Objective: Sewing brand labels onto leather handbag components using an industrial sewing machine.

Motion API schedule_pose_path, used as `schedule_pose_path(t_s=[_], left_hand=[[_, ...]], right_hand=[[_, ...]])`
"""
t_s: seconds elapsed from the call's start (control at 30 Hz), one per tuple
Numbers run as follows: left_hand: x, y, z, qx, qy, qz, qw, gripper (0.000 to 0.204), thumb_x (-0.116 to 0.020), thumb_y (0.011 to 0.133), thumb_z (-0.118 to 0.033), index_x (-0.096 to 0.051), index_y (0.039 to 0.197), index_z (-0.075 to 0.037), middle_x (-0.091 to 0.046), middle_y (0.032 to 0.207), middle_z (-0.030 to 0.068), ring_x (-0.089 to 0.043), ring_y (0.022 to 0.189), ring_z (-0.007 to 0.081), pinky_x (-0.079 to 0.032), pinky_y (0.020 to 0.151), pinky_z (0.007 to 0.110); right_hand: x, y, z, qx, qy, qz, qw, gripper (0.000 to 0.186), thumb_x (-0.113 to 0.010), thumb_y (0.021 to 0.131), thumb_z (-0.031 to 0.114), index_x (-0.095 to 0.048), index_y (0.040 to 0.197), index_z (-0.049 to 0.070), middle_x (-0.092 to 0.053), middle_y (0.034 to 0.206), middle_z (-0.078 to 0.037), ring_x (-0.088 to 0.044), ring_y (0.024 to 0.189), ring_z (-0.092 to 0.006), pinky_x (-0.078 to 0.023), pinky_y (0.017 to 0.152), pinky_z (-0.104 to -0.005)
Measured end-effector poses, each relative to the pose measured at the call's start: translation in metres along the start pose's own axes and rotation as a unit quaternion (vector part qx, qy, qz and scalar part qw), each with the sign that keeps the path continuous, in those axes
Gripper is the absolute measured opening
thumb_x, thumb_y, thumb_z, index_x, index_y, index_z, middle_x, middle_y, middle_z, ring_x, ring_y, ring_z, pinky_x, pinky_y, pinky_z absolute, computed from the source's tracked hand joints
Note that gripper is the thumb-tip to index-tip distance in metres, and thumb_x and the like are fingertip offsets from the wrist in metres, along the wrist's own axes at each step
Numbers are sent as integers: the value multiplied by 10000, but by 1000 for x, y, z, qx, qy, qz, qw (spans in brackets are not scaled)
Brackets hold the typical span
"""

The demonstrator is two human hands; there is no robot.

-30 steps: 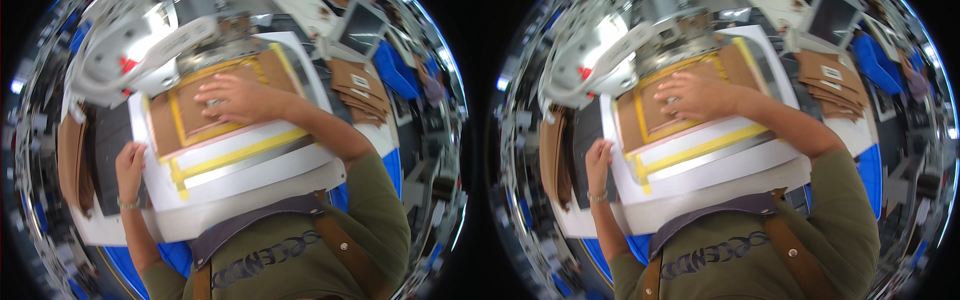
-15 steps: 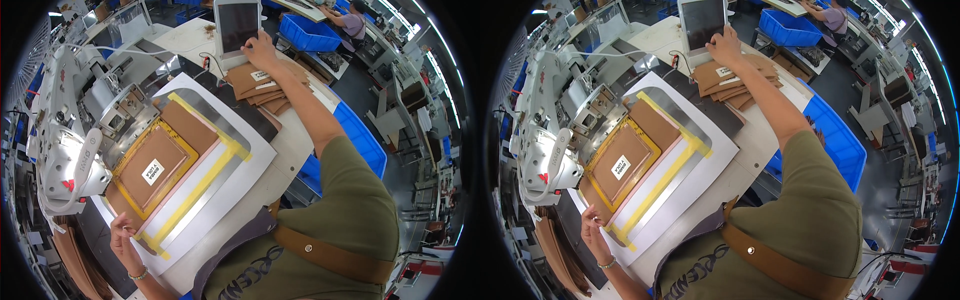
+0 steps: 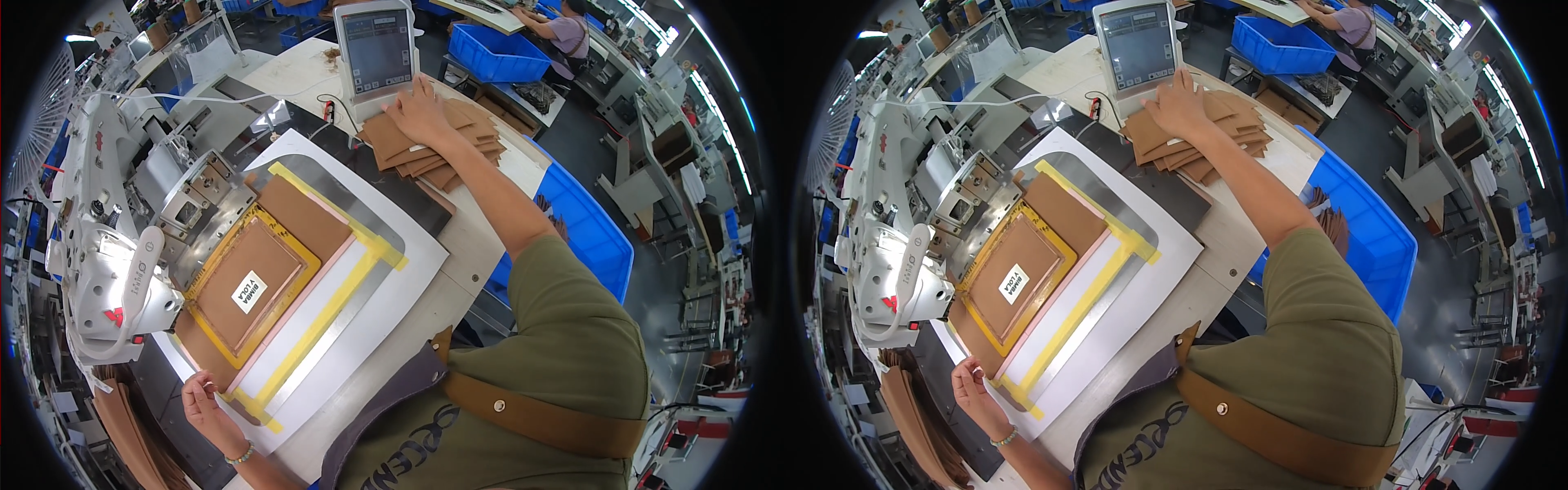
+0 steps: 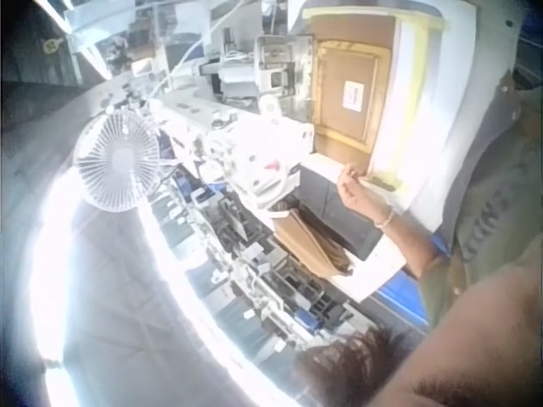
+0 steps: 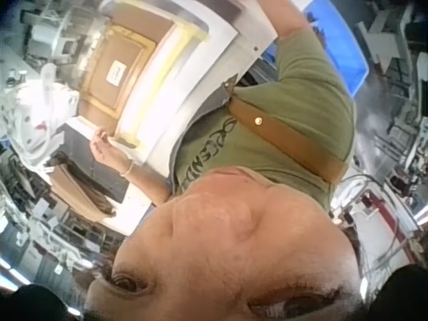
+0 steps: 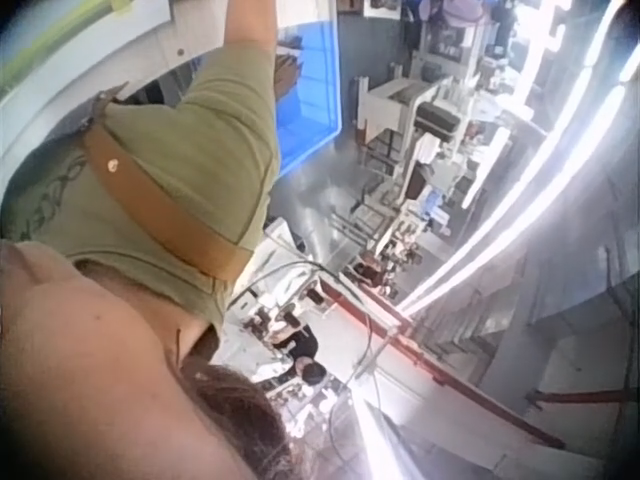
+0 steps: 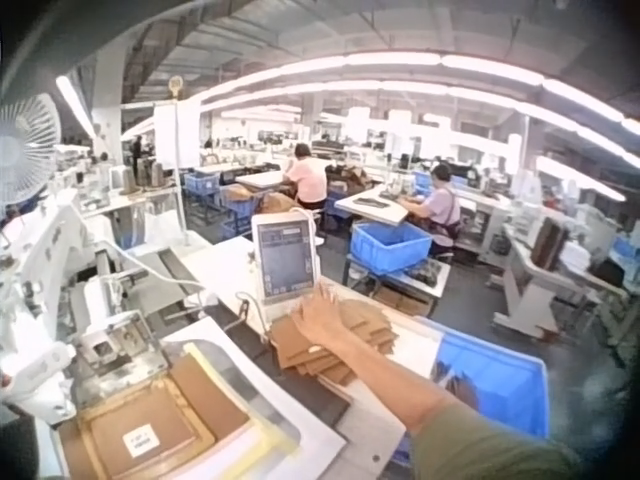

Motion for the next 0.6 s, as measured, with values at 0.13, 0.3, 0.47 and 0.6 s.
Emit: schedule_pose_path(t_s=[0.13, 0.3, 0.47, 0.6], left_hand=[[2, 2, -1, 3, 15, 4, 1000, 220, -542, 1130, -185, -675, 1071, -19, -702, 1142, 67, -620, 978, 100, -493, 864, 260], [6, 1, -3, -2, 5, -2, 1000, 221, -534, 1134, -180, -675, 1080, -19, -705, 1161, 69, -633, 1017, 105, -493, 877, 260], [12, 1, 1, 16, 2, -5, 1000, 215, -533, 1132, -175, -682, 1090, -28, -711, 1193, 72, -639, 1048, 111, -488, 888, 261], [11, 3, 1, 5, 5, -1, 1000, 209, -538, 1127, -175, -693, 1102, -37, -718, 1190, 62, -643, 1054, 110, -485, 888, 261]], right_hand=[[-8, 3, 2, -32, 5, 81, 996, 620, -608, 1007, 559, -676, 1256, -4, -279, 1637, -414, -159, 1588, -532, -214, 1182, -761], [-18, 15, 11, -36, -3, 96, 995, 643, -623, 996, 565, -660, 1303, 1, -254, 1638, -433, -128, 1590, -544, -203, 1185, -757], [-20, 17, 8, -36, 36, 58, 997, 571, -653, 989, 540, -683, 1249, 32, -252, 1624, -456, -136, 1583, -552, -193, 1190, -751], [-1, 27, 2, 18, 59, -102, 993, 446, -701, 981, 470, -691, 1131, 50, -274, 1625, -437, -159, 1574, -553, -209, 1177, -760]])
Point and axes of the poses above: each hand's wrist, its own y-axis towards the middle knuckle, its own x-axis out of the back of the hand, z = x × y, the point moved 4 cm from there along y, towards the middle knuckle
